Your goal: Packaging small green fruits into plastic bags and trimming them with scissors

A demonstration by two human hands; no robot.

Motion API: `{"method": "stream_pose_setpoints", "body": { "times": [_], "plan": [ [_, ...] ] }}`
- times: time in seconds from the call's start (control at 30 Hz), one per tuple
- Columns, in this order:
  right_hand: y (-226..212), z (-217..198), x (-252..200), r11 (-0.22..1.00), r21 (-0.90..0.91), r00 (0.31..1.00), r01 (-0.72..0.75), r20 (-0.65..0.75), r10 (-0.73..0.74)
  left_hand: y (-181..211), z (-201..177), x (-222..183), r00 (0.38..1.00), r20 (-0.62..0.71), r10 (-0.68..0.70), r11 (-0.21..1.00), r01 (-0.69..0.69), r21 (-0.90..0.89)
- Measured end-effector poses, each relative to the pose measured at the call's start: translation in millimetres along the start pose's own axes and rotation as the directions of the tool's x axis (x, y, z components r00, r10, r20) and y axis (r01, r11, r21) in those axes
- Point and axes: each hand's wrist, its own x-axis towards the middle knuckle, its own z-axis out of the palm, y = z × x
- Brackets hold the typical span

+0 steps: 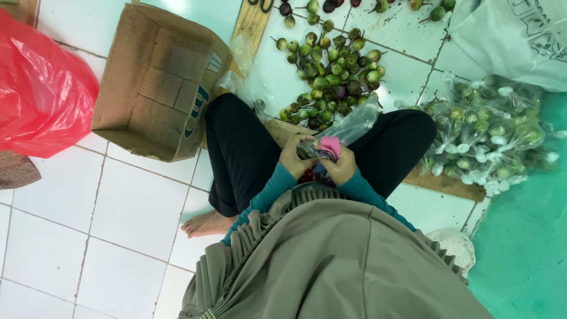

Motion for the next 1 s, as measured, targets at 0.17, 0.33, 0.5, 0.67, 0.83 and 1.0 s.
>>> {"method": "stream_pose_setpoints", "body": {
  "times": [0.17,0.33,0.5,0.67,0.83,1.0],
  "plan": [
    [-13,-13,24,0.991,0.105,0.994,-0.084,-0.066,0.091,9,-20,1,0.988,0.023,0.153,0.981,-0.150,-0.123],
    [-11,-14,32,0.995,0.067,0.996,-0.072,-0.045,0.075,33,-18,-3,0.947,-0.112,0.302,0.950,-0.308,-0.041],
    [1,-30,54,0.968,0.225,0.986,-0.112,-0.095,0.136,70,-11,-4,0.815,-0.147,0.560,0.819,-0.519,0.244],
    [-7,-31,61,0.980,0.185,0.985,-0.071,-0.144,0.099,69,-28,27,0.855,-0.152,0.496,0.867,-0.498,0.024],
    [-7,-66,61,0.996,0.085,0.974,-0.010,-0.223,0.029,105,-43,56,0.817,-0.202,0.540,0.831,-0.556,-0.027],
    [-4,-141,50,0.986,0.130,0.905,-0.108,-0.396,0.152,120,-64,87,0.784,-0.296,0.545,0.809,-0.585,-0.061]
  ]
}}
